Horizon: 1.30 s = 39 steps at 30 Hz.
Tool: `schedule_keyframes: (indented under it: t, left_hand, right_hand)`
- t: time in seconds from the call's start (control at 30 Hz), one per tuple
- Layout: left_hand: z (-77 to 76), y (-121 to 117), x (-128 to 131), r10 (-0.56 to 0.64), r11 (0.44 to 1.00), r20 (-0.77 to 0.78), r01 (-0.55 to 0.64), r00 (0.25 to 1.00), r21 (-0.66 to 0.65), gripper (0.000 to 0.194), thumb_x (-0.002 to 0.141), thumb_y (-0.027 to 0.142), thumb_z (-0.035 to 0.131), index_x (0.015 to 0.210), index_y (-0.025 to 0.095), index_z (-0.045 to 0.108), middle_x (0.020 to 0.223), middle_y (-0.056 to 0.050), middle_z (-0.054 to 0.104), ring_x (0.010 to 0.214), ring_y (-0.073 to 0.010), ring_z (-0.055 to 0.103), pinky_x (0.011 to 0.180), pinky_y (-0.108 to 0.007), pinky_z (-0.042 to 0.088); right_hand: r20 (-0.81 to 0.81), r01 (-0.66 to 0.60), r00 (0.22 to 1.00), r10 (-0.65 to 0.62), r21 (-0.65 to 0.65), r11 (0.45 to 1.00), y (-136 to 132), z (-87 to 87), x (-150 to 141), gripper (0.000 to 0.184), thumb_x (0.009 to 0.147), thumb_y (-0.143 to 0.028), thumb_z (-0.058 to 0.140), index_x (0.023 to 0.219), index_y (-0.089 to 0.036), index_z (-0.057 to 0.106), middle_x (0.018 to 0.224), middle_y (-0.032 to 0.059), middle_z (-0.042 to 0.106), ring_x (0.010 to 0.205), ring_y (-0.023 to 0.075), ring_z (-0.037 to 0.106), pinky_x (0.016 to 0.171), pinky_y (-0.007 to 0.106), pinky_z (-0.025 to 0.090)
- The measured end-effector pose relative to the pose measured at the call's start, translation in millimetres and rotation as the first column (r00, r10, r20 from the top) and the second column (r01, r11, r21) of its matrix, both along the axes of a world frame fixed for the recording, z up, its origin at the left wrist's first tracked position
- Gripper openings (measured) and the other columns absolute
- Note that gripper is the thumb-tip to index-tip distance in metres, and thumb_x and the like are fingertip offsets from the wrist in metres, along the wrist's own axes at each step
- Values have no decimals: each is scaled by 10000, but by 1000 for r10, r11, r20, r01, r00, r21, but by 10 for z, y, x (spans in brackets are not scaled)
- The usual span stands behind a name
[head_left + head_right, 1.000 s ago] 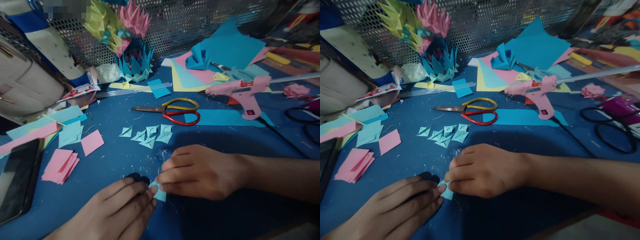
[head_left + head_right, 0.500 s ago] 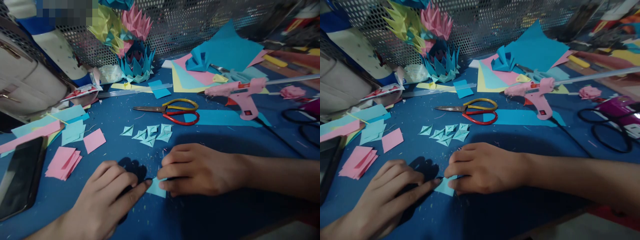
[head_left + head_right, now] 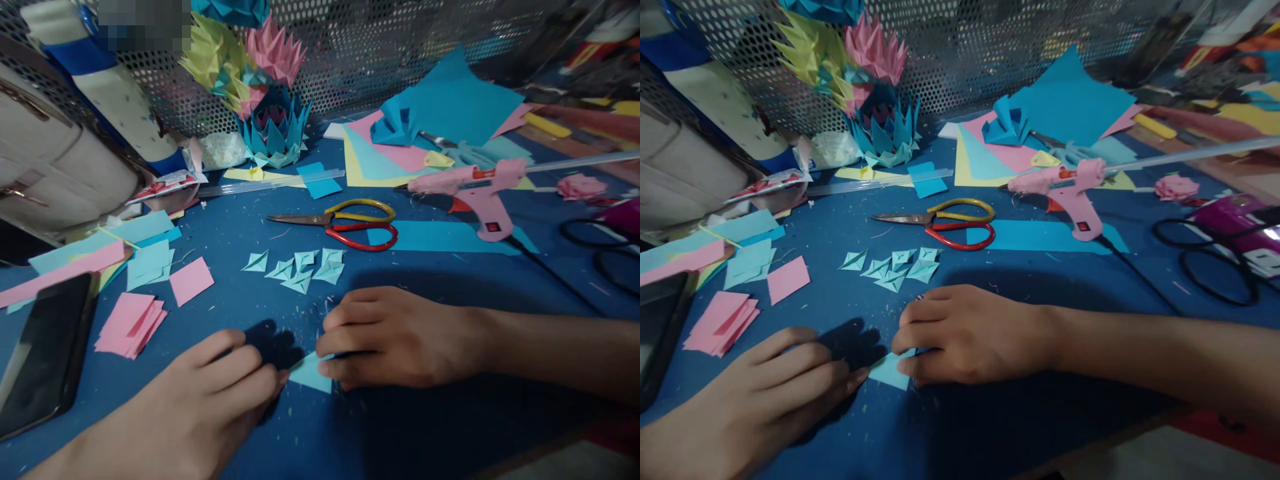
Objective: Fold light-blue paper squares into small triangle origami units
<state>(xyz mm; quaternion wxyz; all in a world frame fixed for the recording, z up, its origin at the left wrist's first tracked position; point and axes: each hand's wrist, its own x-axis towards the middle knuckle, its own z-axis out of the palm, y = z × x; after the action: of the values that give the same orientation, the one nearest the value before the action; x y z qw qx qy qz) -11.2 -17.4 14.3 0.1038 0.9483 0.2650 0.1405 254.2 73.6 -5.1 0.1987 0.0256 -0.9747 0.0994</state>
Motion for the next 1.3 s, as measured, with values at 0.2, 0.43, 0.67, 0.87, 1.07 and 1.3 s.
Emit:
schedule_keyframes:
  t: [0.2, 0.43, 0.67, 0.87, 1.07, 1.3]
  left_hand:
    - [70, -28, 79, 22, 986, -67, -11, 998, 163, 471, 1057, 87, 211, 1088, 111, 680, 772, -12, 662, 689, -176, 550, 833, -369, 353]
    - [-98, -169, 119, 23, 979, -193, 17, 981, 201, 483, 1041, 83, 166, 1300, 18, 569, 785, -59, 676, 670, -203, 623, 721, -377, 434]
    - [-78, -166, 123, 12, 988, -191, 18, 981, 156, 484, 1036, 80, 160, 1308, 6, 553, 785, -65, 670, 651, -199, 630, 698, -374, 470]
    - [-78, -158, 112, 7, 995, -180, 11, 984, 97, 471, 1023, 70, 173, 1340, -16, 510, 759, -66, 648, 647, -211, 611, 690, -391, 467]
    - [-148, -94, 100, 119, 993, -23, -119, 993, 0, 358, 1001, 143, 322, 1304, 102, 509, 906, -80, 635, 745, -221, 561, 681, -364, 417]
    - [-193, -3, 196, 384, 883, 47, -352, 922, -312, 222, 947, 309, 632, 1106, 221, 505, 936, -3, 591, 822, -186, 537, 711, -306, 378]
  right_hand:
    - [-18, -2, 1000, 2, 2, 1000, -5, -21, -12, 170, 1009, -265, 539, 1054, -187, 684, 1111, 11, 706, 1028, 144, 591, 824, 301, 482]
    - [13, 45, 999, -45, 28, 999, -53, -24, -15, 191, 1017, -306, 519, 1098, -213, 665, 1116, -6, 686, 1021, 151, 549, 826, 319, 449]
    - [114, 166, 979, -168, 23, 986, -135, 19, -69, 245, 1036, -349, 457, 1166, -242, 635, 1029, 22, 623, 896, 174, 497, 799, 349, 378]
    - [286, 114, 953, -103, -20, 993, 55, 273, 53, 226, 1016, -251, 464, 983, -201, 682, 843, 24, 571, 774, 184, 434, 697, 343, 298]
    - [191, 58, 980, -47, -56, 997, 198, 185, 68, 372, 1053, -284, 379, 837, -171, 660, 822, 37, 585, 724, 170, 428, 675, 319, 313]
    - [167, 99, 981, -94, -23, 995, 34, -9, -146, 462, 1023, -546, 367, 961, -167, 624, 879, 51, 609, 752, 180, 479, 653, 299, 329]
